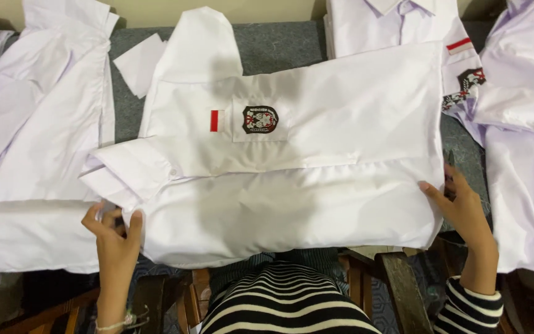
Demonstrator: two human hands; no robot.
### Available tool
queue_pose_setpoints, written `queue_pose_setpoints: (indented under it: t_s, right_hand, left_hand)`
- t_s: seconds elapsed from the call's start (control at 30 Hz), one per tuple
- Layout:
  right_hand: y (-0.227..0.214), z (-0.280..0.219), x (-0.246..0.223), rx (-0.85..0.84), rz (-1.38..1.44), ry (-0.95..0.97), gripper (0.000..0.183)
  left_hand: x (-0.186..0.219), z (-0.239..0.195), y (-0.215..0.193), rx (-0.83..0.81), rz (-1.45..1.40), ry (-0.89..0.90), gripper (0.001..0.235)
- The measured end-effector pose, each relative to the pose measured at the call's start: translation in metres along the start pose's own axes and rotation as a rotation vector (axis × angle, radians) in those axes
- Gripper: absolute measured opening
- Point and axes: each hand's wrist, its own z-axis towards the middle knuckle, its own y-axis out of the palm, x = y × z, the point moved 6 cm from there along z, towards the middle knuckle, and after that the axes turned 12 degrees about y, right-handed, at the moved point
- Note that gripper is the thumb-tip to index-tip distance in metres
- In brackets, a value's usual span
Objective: A person is buttoning and folding white school shirts on a table in a garment factory.
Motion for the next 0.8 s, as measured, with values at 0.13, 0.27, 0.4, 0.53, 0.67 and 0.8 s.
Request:
queue_pose_setpoints:
  t_s: [0.13, 0.27, 0.4, 0.53, 0.67, 0.8]
  right_hand:
    - [0.002, 0.022, 0.048, 0.094, -0.087, -0.024, 0.073]
    - [0.005, 0.019, 0.071, 0.113, -0.097, 0.013, 0.056]
    - [0.004, 0.007, 0.087, 0.02, -0.044, -0.031, 0.045]
    - [0.01, 0.006, 0.103, -0.132, -0.056, 0.07, 0.051]
    - [0.015, -0.011, 0.096, -0.258, 0.191, 0.274, 0.049]
    - [0.011, 0.014, 0.14, -0.268, 0.201, 0.221, 0.029]
  left_hand:
    - [0.017, -0.016, -0.006, -0.034, 0.096, -0.081, 0.059]
    - [0.025, -0.025, -0.006, -0.114, 0.262, -0.172, 0.065]
    - [0.037, -0.031, -0.002, -0.285, 0.341, -0.373, 0.091]
    - [0.022, -0.037, 0.003, -0.358, 0.18, -0.446, 0.107]
    - [-0.014, -0.033, 0.005, -0.307, -0.165, -0.244, 0.099]
    - [-0.02, -0.028, 0.006, -0.414, -0.172, -0.164, 0.107]
